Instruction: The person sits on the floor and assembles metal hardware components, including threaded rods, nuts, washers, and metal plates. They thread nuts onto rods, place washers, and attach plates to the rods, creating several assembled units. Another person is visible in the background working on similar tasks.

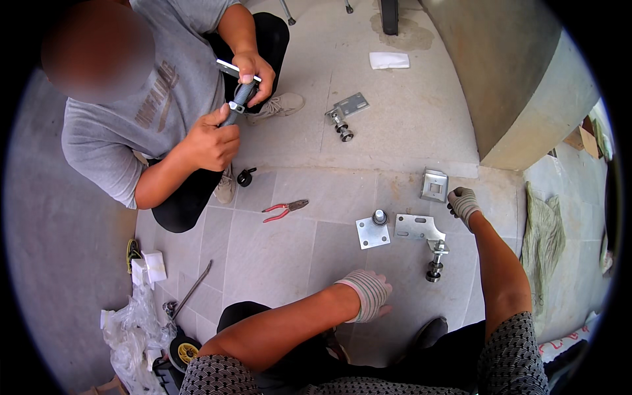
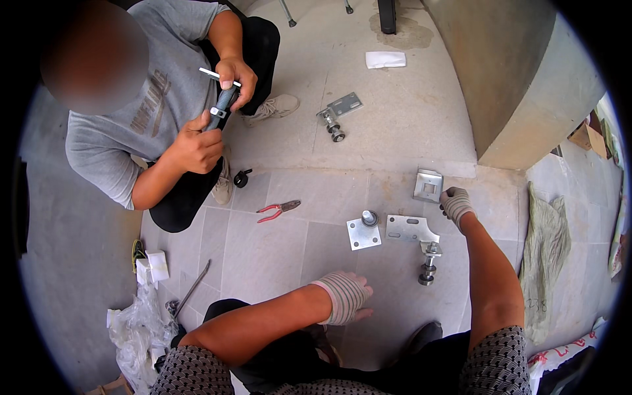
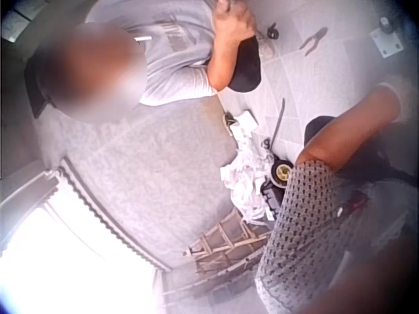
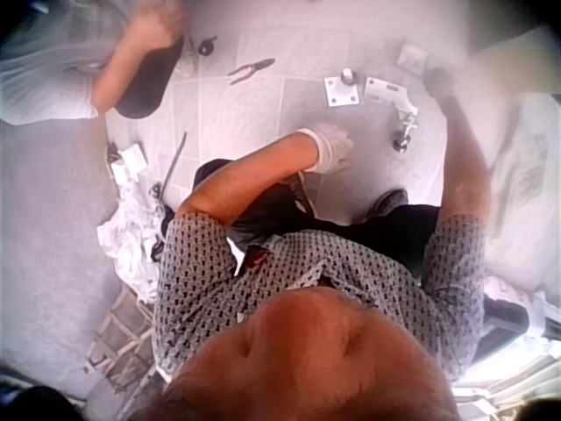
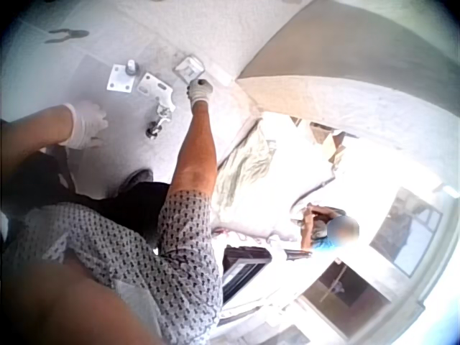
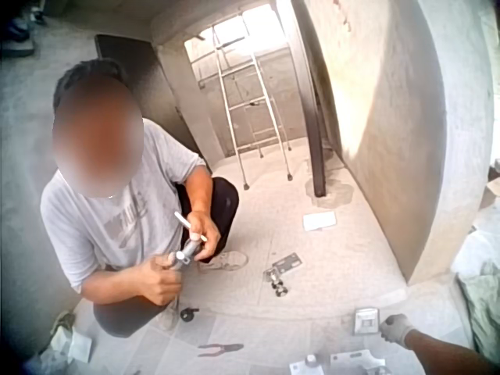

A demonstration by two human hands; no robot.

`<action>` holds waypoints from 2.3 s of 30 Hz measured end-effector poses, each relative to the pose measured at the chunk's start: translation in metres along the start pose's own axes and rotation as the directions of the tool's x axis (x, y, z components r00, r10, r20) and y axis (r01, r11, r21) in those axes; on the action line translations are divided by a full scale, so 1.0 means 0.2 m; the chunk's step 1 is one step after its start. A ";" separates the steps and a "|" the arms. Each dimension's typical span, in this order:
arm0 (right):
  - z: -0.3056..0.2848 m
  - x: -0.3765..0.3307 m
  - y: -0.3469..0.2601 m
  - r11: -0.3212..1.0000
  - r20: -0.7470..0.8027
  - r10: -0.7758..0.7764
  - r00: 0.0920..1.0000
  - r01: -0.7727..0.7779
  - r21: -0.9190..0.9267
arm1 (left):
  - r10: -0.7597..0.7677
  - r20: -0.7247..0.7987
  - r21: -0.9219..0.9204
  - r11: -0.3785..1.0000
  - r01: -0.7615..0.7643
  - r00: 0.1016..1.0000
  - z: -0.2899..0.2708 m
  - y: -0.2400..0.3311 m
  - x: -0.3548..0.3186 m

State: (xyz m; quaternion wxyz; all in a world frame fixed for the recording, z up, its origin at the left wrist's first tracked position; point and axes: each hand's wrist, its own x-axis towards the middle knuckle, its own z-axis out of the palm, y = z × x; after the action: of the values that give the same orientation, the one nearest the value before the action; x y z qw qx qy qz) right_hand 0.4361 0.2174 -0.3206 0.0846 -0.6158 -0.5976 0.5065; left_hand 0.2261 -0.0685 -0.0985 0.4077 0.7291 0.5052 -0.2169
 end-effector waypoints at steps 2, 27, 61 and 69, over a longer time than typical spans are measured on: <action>0.00 0.00 0.00 1.000 0.002 -0.002 1.000 0.002 -0.002 | 0.000 0.001 -0.003 1.000 0.000 1.000 0.01 0.00 0.01; 0.00 0.02 0.01 1.000 0.011 0.006 1.000 -0.005 -0.021 | -0.011 0.009 -0.012 1.000 0.011 1.000 0.00 -0.01 0.01; 0.00 -0.03 -0.06 0.999 0.020 0.045 0.999 -0.045 -0.002 | -0.025 0.040 -0.035 0.999 0.026 0.999 0.00 -0.01 0.01; 0.00 -0.03 -0.05 0.999 -0.002 0.051 0.999 -0.051 0.003 | -0.020 0.033 -0.037 0.999 0.021 0.999 0.01 -0.01 0.01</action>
State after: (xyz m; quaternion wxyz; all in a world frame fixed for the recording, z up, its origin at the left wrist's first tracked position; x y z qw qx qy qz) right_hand 0.4303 0.2152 -0.3105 0.0731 -0.6311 -0.5810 0.5088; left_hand 0.2249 -0.0674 -0.1023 0.4272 0.7124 0.5101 -0.2233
